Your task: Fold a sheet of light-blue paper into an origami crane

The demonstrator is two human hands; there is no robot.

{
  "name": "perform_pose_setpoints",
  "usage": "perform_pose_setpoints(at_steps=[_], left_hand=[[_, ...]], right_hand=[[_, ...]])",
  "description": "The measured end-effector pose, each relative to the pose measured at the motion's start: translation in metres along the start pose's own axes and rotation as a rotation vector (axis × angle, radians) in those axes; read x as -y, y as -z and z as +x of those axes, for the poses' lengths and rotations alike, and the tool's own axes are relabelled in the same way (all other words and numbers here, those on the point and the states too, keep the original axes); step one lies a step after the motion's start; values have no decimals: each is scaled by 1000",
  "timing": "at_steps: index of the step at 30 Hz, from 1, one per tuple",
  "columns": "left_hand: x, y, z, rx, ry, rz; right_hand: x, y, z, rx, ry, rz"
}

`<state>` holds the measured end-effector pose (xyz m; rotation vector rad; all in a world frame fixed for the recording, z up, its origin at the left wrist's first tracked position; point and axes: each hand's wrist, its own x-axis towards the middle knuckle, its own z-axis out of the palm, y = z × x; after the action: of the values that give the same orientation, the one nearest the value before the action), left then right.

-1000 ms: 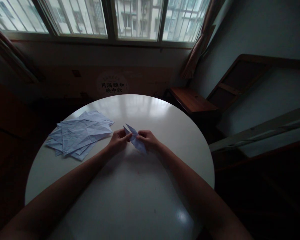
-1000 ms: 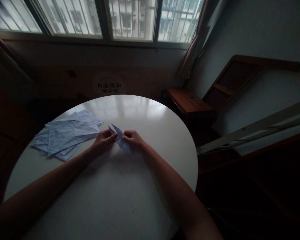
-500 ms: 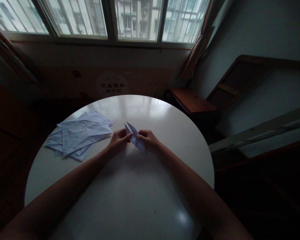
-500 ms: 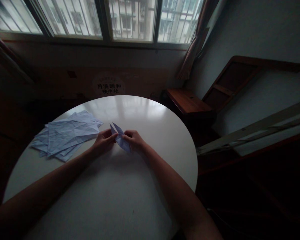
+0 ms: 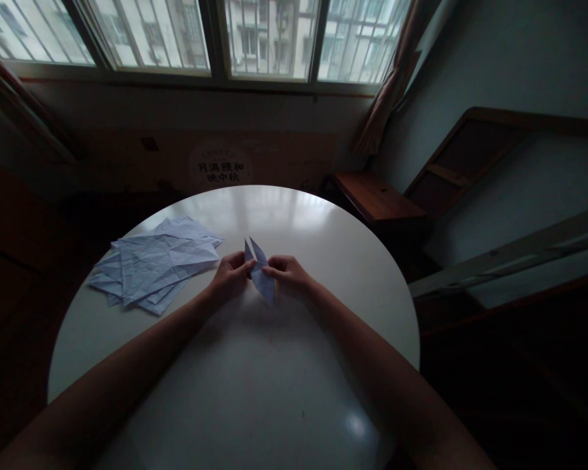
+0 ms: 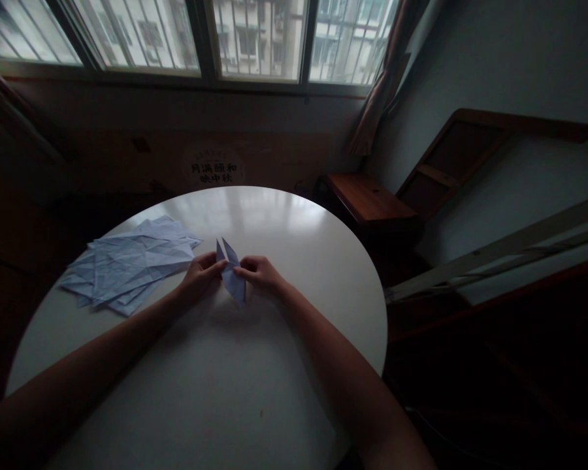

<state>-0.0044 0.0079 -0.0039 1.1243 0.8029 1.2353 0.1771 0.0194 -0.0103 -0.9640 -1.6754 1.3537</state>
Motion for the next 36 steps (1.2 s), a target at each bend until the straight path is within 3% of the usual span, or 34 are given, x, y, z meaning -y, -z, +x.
perform_pose_setpoints(at_steps=[10,20,24,29,36], left_hand=[[8,4,4,-55,-3,-18],[9,6,3,37,18,-16],[9,5,3,24,2,-11],[8,2,4,-13,-52,10],[5,-2,-1,71,46,19]], right_hand=[[-1,-1,3,-44,-12,104],[3,-1,1,-22,-21,105],[4,-1,1,-21,-28,136],[5,-3,2,-108,-29,223],[3,-4,5,-173,-18,306]])
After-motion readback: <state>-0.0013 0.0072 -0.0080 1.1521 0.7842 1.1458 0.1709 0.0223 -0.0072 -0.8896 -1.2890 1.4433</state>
